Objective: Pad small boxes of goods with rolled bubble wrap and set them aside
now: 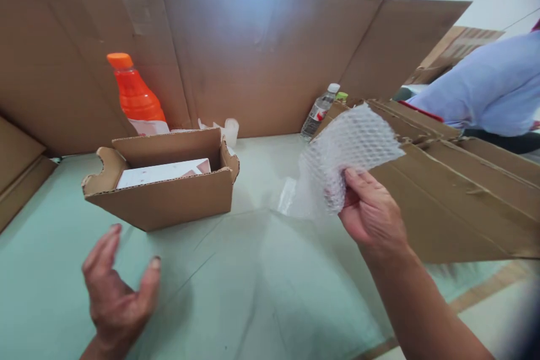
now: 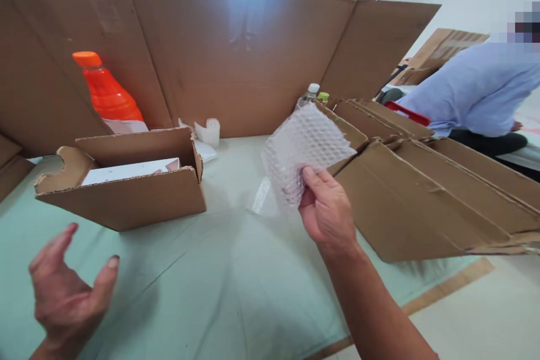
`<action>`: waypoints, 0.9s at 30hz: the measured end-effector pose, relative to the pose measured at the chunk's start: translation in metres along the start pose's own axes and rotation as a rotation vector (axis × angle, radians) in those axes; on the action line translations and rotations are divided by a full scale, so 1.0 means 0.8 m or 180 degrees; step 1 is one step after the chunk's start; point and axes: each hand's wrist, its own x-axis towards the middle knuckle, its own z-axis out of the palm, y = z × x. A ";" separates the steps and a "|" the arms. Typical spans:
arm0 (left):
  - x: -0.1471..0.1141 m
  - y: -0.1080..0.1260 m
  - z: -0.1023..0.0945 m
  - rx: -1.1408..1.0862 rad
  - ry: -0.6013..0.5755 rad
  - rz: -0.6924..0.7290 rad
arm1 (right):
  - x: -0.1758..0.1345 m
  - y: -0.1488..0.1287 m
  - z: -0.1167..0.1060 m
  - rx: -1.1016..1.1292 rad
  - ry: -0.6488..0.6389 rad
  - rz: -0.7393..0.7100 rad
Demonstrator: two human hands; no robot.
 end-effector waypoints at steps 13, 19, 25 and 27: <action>0.018 0.153 0.056 -0.3829 -0.4162 -0.1891 | -0.058 -0.058 0.050 0.0358 -0.0650 0.0563; -0.062 0.087 0.049 -0.3135 -0.3360 -0.3054 | -0.007 0.076 0.050 -0.0850 -0.0621 0.0533; -0.071 0.033 0.039 -0.2560 -0.3221 -0.2941 | 0.050 0.124 0.056 -0.1517 -0.0627 0.0233; -0.070 0.025 0.037 -0.2596 -0.3483 -0.2867 | 0.073 0.116 0.069 -0.1645 -0.0777 0.0091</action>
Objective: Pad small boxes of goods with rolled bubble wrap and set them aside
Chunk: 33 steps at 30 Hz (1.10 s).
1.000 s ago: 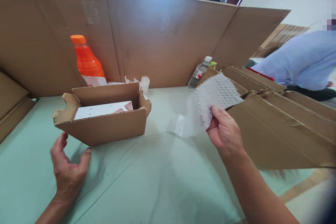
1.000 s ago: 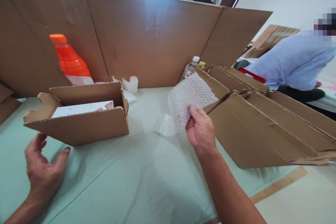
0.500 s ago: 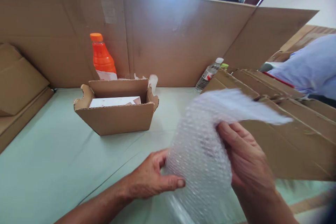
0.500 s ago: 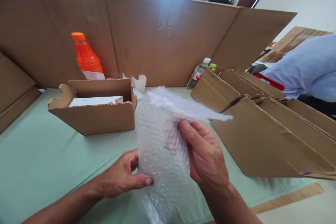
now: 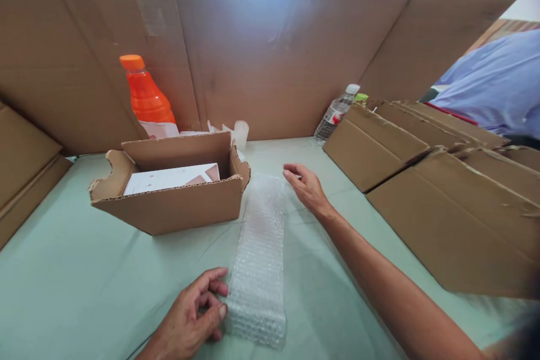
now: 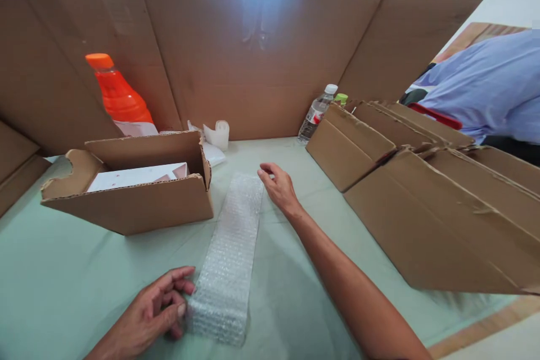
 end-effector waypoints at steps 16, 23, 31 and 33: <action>0.005 0.003 -0.002 -0.0260 -0.0399 -0.0045 | 0.150 -0.045 0.105 -0.0175 -0.0463 -0.0288; 0.008 -0.002 -0.001 -0.0124 -0.0456 0.0033 | 0.057 -0.036 -0.034 0.0090 -0.0288 -0.0372; -0.013 0.072 0.012 0.1086 0.0692 0.0999 | -0.047 -0.066 -0.089 -0.0614 -0.0788 -0.0657; -0.013 0.095 0.029 0.1295 0.1017 0.1446 | -0.074 -0.085 -0.087 -0.0622 -0.1114 -0.0891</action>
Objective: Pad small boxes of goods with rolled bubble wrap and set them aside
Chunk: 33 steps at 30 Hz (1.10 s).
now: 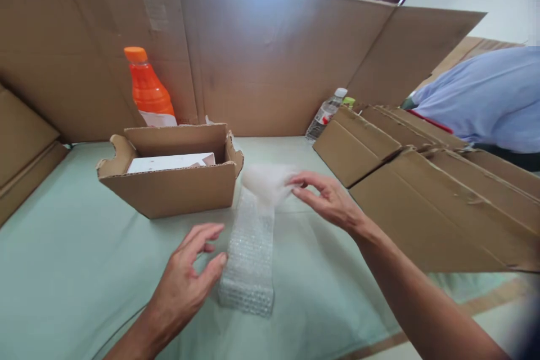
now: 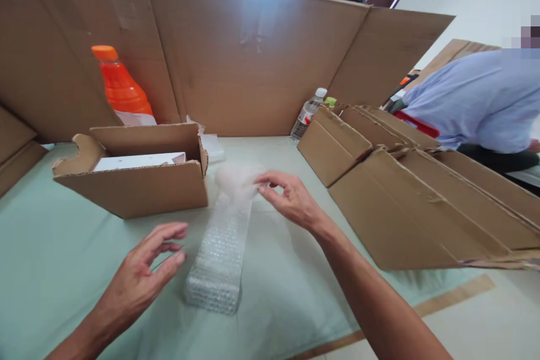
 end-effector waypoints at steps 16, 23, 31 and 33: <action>-0.001 0.019 0.000 -0.1302 -0.0604 -0.1135 | -0.050 -0.050 0.026 -0.0087 -0.0398 -0.0403; -0.036 -0.020 -0.040 -0.1194 -0.0285 -0.1699 | -0.043 -0.033 0.078 0.0465 -0.0331 -0.0121; -0.046 -0.025 -0.065 0.0079 0.0017 -0.0768 | -0.048 -0.053 0.094 0.0582 0.0087 -0.0158; -0.048 -0.027 -0.070 0.0329 -0.0009 -0.0660 | -0.047 -0.055 0.090 0.0692 0.0109 -0.0062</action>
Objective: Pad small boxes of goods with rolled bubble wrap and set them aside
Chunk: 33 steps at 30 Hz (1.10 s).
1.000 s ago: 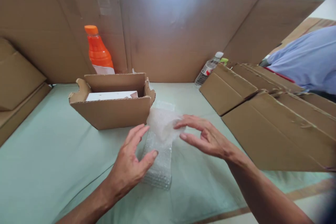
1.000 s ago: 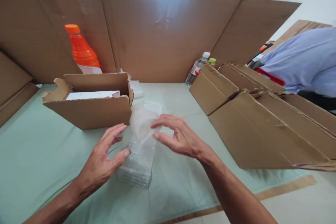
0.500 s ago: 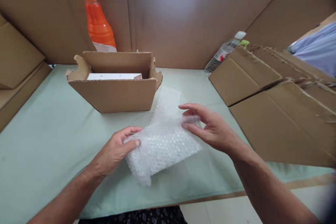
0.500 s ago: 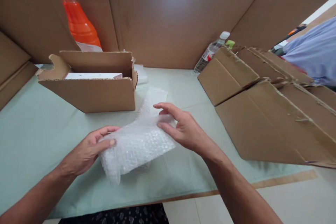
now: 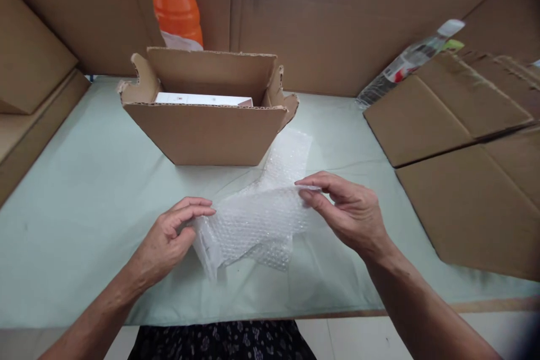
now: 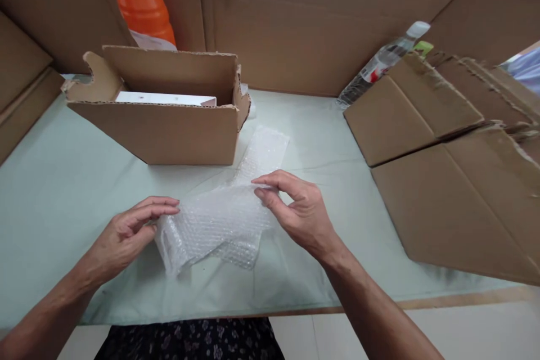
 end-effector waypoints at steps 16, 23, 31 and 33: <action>-0.015 -0.033 -0.027 0.0995 -0.0280 -0.0001 | -0.030 -0.011 -0.119 0.0918 -0.1708 0.0308; -0.005 -0.029 0.007 0.1925 -0.0238 0.0294 | 0.008 0.021 -0.149 -0.0045 -0.1695 0.0663; -0.026 -0.022 -0.041 0.0126 -0.0639 -0.0522 | 0.119 0.005 -0.166 -0.0740 -0.2023 0.0545; -0.035 -0.025 -0.041 -0.0170 -0.0497 -0.0970 | 0.161 -0.001 -0.160 -0.1129 -0.1941 0.0395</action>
